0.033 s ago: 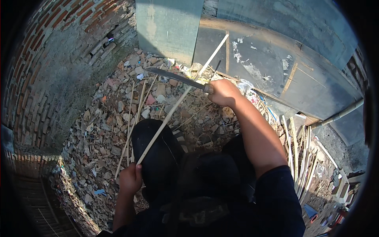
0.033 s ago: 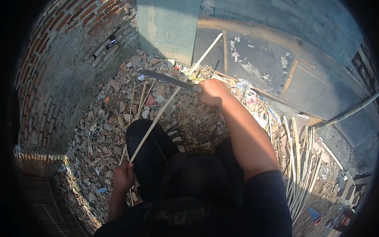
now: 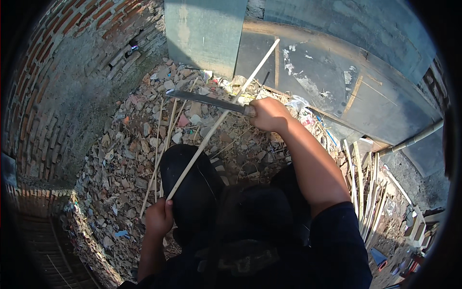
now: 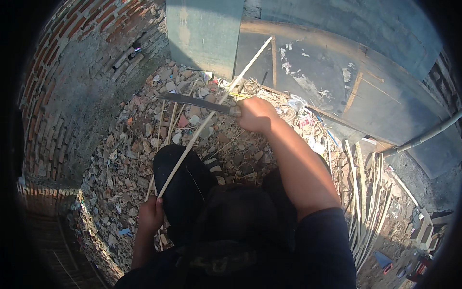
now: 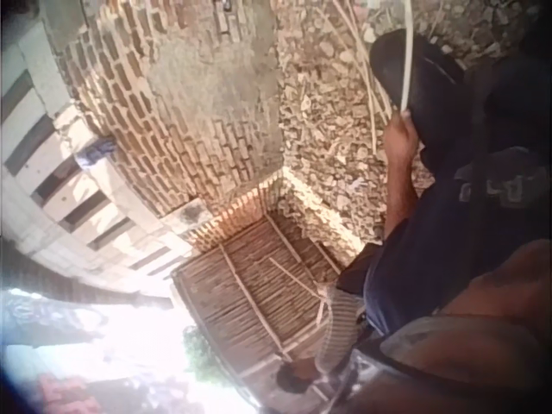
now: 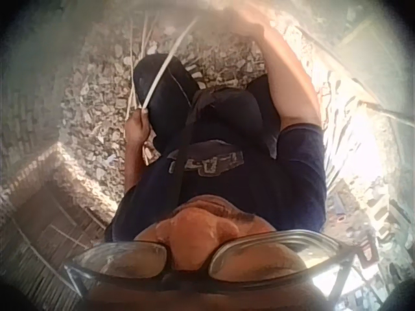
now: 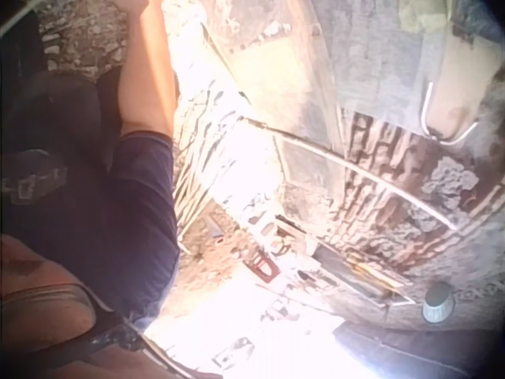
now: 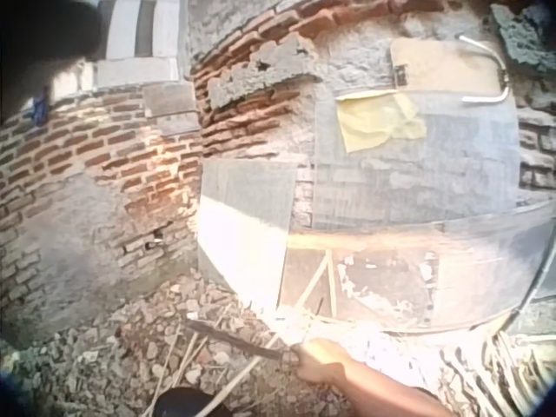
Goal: The person scrapes and shaves a bamboo stick with a knife by hand.
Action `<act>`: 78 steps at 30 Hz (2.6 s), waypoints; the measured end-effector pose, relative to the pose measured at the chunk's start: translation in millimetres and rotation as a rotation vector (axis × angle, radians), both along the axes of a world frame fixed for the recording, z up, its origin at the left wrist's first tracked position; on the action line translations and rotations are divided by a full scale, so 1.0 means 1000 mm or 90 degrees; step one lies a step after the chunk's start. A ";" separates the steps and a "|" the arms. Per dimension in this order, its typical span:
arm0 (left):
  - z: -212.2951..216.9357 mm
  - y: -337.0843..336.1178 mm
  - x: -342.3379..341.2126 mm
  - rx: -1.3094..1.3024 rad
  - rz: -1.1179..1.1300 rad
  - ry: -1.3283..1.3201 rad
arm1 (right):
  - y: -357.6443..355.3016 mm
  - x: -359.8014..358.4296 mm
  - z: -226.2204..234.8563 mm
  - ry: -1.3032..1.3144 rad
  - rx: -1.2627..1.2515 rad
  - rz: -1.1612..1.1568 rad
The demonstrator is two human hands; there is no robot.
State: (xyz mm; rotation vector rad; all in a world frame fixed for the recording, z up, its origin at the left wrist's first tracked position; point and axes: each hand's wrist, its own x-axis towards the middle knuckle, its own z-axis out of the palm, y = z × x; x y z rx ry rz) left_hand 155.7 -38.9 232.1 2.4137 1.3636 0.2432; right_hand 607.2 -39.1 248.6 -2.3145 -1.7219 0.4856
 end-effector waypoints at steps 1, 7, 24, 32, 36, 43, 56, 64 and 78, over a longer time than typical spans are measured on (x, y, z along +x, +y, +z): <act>-0.001 -0.002 -0.002 0.003 0.000 -0.022 | -0.003 -0.013 0.010 0.002 -0.002 0.003; -0.015 0.004 -0.006 -0.010 -0.016 -0.081 | -0.006 0.037 0.002 0.107 0.042 -0.139; -0.014 -0.002 0.003 0.054 0.025 -0.043 | -0.010 0.027 0.006 -0.034 0.016 -0.060; -0.027 0.000 -0.003 0.085 0.032 -0.060 | -0.008 -0.017 0.025 -0.064 0.006 0.066; -0.024 -0.002 0.008 0.124 0.028 -0.039 | -0.005 0.031 -0.008 -0.026 0.029 -0.074; -0.026 0.000 -0.001 0.118 0.040 0.002 | -0.003 -0.035 0.012 -0.050 0.051 0.132; -0.028 0.000 -0.005 0.083 0.030 -0.063 | -0.008 -0.009 0.020 -0.041 0.052 0.040; -0.019 -0.008 -0.029 0.072 0.037 -0.012 | -0.011 0.069 -0.017 0.040 0.133 -0.243; -0.020 -0.008 -0.035 0.107 0.036 -0.007 | -0.024 0.086 -0.012 0.058 0.135 -0.334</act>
